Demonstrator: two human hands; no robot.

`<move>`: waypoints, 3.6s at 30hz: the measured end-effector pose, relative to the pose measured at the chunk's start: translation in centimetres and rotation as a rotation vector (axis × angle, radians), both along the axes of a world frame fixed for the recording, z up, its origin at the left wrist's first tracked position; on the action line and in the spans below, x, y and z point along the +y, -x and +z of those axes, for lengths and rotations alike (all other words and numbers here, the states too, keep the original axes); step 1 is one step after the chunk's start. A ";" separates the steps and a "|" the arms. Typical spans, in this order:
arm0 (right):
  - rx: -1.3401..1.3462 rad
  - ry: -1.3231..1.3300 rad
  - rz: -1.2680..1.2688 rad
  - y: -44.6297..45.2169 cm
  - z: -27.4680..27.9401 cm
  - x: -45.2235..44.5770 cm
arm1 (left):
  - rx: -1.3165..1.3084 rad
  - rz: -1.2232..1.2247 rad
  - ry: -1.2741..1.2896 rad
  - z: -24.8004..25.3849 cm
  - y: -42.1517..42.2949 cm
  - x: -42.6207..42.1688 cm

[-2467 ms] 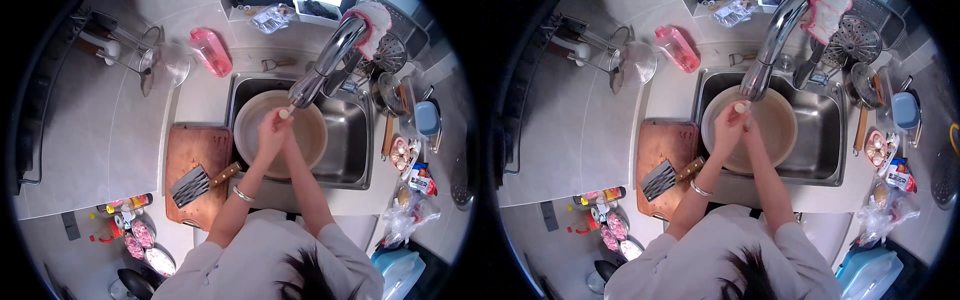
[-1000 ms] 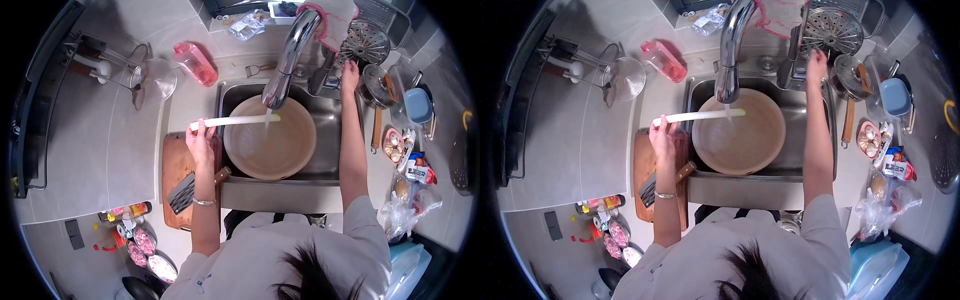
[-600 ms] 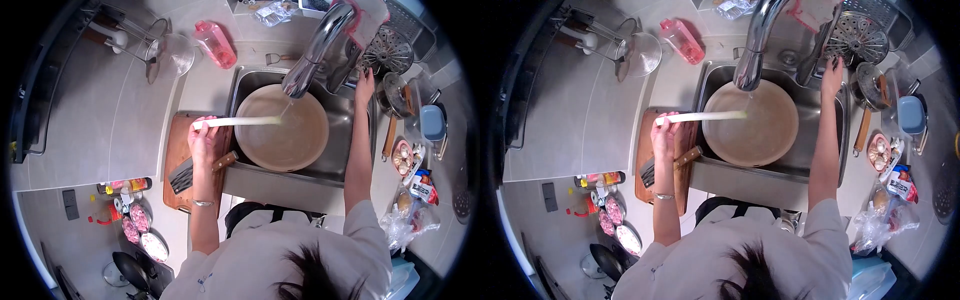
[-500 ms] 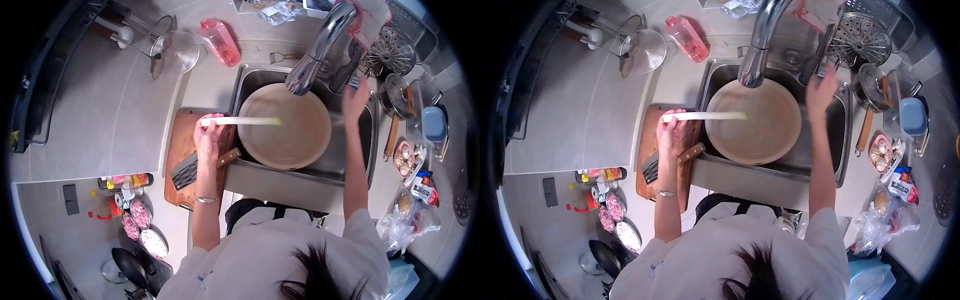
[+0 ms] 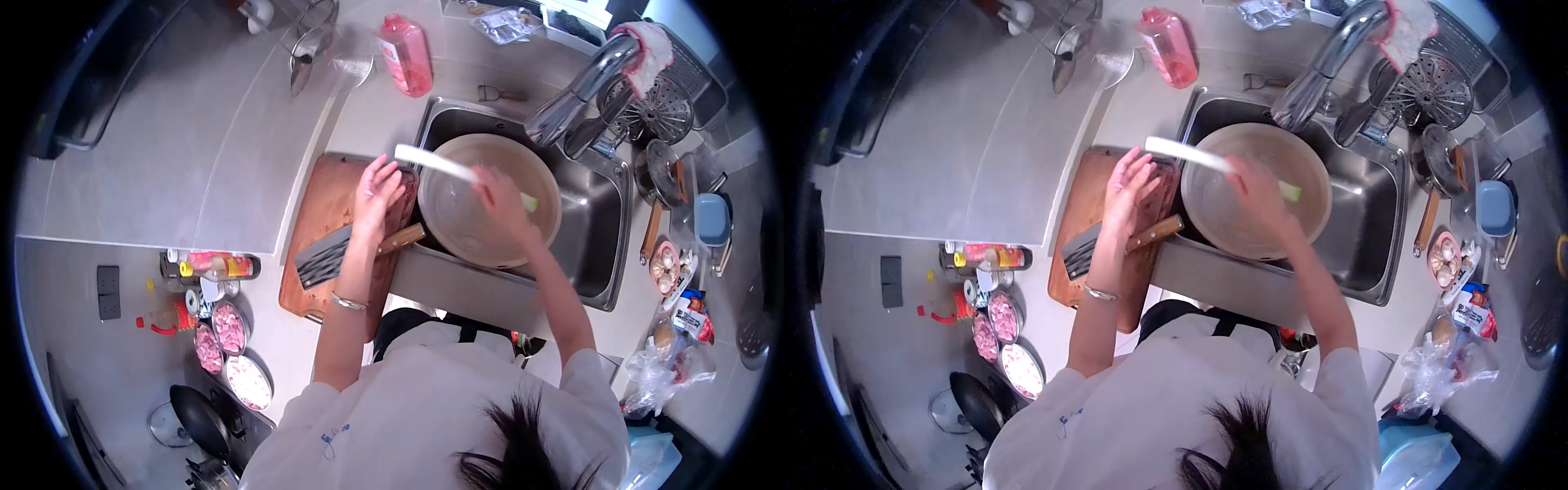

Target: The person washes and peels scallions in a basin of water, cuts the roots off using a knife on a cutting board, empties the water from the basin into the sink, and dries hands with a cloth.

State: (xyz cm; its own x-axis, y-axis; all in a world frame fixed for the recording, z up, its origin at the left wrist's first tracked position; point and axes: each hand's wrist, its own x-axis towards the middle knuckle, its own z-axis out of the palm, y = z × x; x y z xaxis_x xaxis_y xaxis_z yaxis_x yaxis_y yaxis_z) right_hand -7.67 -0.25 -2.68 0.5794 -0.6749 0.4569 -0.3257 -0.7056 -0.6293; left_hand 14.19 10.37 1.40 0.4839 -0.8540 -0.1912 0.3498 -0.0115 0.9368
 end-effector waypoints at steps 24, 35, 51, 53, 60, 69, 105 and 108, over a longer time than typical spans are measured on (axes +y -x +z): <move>0.617 -0.087 -0.205 4.0 -7.1 -3.6 | 0.017 0.114 -0.003 -1.7 -3.8 6.3; 0.635 -0.122 -0.260 2.0 -7.2 -3.3 | -0.051 0.050 -0.037 -4.1 -2.3 8.2; 0.103 0.106 0.212 -12.3 4.6 8.2 | -0.494 0.378 0.284 5.0 -2.9 6.0; 0.124 0.123 0.187 -11.3 3.5 7.4 | -0.641 0.458 0.192 7.8 -5.4 6.6; 0.311 0.056 0.194 -6.8 -1.1 7.3 | -1.064 0.418 -0.188 3.7 -11.7 7.5; 0.302 0.248 0.486 -11.8 -1.6 12.2 | -1.175 0.423 -0.403 -5.1 -13.6 9.8; 0.254 0.263 -0.052 -14.9 -5.2 11.2 | -1.506 0.522 -0.406 -8.1 -15.5 10.4; 0.196 0.263 -0.080 -17.0 -5.5 11.3 | -1.500 0.452 -0.463 -8.5 -15.5 10.4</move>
State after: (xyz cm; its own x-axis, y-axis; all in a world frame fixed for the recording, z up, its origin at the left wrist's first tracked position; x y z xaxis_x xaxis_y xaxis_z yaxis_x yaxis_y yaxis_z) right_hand 9.32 11.01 -8.20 0.6235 -0.5954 0.5067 -0.4836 -0.8029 -0.3484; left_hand 29.73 20.74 -7.10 0.6423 -0.6059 0.4694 -0.7660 -0.5279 0.3667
